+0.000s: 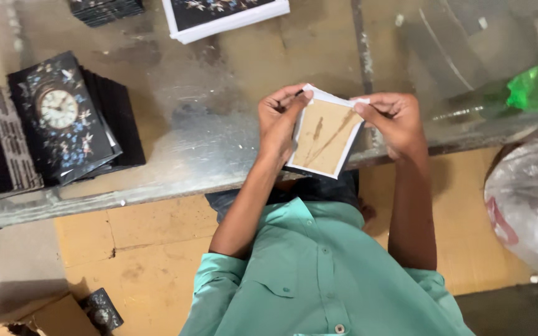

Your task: The person assembles small clock frames by placing a printed clock image onto a black frame base and pressing the edges to secure it. The person handles the frames one at a time, aligning the image and smoothing the edges before stacking the completed units.

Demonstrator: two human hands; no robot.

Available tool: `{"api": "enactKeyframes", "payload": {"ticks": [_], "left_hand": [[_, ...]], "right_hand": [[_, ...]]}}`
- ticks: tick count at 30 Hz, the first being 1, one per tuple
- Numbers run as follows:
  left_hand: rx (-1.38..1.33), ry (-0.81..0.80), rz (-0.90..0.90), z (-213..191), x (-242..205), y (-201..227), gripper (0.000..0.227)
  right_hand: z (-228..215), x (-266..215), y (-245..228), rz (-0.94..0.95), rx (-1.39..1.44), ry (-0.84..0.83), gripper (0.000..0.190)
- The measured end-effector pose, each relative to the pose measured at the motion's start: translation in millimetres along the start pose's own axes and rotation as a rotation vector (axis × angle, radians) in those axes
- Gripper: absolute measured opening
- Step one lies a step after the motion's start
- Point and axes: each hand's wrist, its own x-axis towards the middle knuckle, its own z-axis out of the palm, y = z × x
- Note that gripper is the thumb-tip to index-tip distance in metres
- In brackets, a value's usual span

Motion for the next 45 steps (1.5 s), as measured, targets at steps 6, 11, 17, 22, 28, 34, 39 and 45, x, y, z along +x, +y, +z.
{"api": "enactKeyframes", "payload": {"ticks": [6, 11, 17, 22, 28, 34, 39, 45], "left_hand": [[-0.009, -0.021, 0.014, -2.0, 0.3, -0.8, 0.023], [0.001, -0.007, -0.007, -4.7, -4.8, 5.8, 0.024], [-0.009, -0.007, 0.017, -6.2, -2.8, 7.6, 0.027], [-0.002, 0.015, -0.001, -7.0, -1.8, 6.0, 0.027], [0.009, 0.021, -0.005, -8.1, -0.6, 7.6, 0.026], [0.023, 0.036, -0.033, -19.1, 9.9, 6.9, 0.028], [0.060, -0.016, -0.027, -28.8, 23.0, 3.5, 0.027], [0.726, -0.390, 0.145, -56.9, 50.1, 34.2, 0.022]], "right_hand": [[3.1, 3.4, -3.9, 0.001, -0.032, -0.017, 0.018], [9.1, 2.7, 7.3, -0.020, -0.057, 0.095, 0.017], [7.2, 5.6, 17.3, 0.041, 0.035, 0.147, 0.016], [8.4, 8.6, 17.8, 0.032, 0.011, 0.148, 0.016], [6.7, 12.2, 23.0, 0.051, 0.023, 0.132, 0.015], [-18.0, 26.5, 20.0, 0.094, 0.037, -0.187, 0.036], [-18.4, 42.2, 28.2, 0.066, -0.049, -0.161, 0.030], [1.7, 57.1, 36.4, -0.182, -0.340, -0.053, 0.020]]}}
